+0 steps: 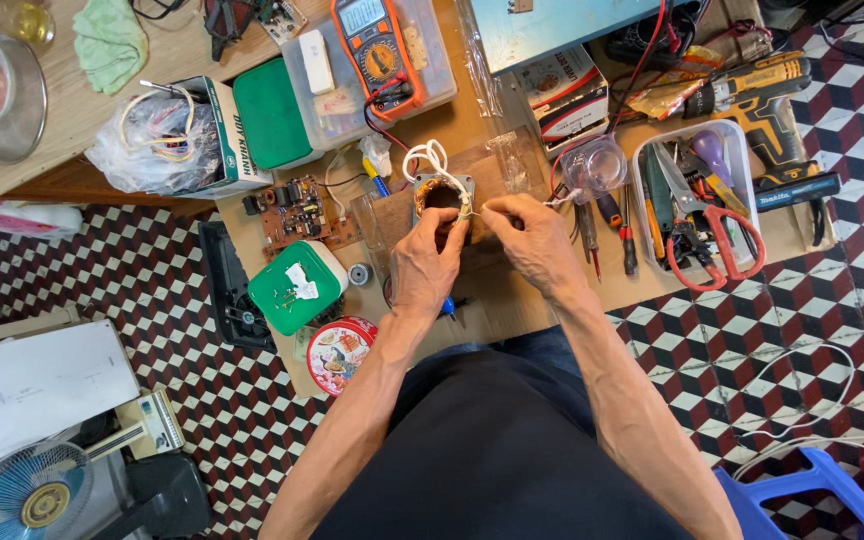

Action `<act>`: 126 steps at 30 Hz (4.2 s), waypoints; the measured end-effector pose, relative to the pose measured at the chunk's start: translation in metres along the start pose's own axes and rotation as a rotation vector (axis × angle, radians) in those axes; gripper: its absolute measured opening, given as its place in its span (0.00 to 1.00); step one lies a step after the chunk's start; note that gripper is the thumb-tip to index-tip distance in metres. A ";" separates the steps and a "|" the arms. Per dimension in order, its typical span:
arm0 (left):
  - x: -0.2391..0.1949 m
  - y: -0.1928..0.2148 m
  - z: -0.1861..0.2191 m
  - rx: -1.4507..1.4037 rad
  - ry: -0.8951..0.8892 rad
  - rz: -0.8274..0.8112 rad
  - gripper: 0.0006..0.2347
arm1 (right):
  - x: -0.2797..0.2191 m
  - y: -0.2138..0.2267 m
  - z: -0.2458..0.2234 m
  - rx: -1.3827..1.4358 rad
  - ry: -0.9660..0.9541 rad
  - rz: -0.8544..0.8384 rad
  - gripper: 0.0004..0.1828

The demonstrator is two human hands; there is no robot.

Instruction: The person works at a cluttered workbench, manipulating a small cylindrical electronic component with copper windings. They repeatedly insert, adjust, and pull a white wire through the component while occasionally using a multimeter to check connections. The person also handles a small black battery pack and various tools on the table.

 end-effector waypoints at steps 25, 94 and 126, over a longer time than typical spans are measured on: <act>-0.003 0.001 0.001 0.006 -0.034 0.017 0.08 | 0.017 -0.004 -0.003 -0.249 0.104 -0.148 0.09; -0.002 -0.003 0.001 0.038 0.104 -0.002 0.06 | -0.022 -0.052 -0.002 -0.408 0.307 0.238 0.11; -0.070 -0.057 0.035 -0.308 0.499 0.332 0.19 | -0.085 0.050 0.020 0.101 -0.006 -0.196 0.14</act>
Point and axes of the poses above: each hand's wrist, its own x-axis towards the middle knuckle, its own y-axis out of the back of the hand, z = x × y, the point moved 1 cm from there along x, towards the middle knuckle, and after that the axes turned 3 degrees about -z, right-handed, at the moved point
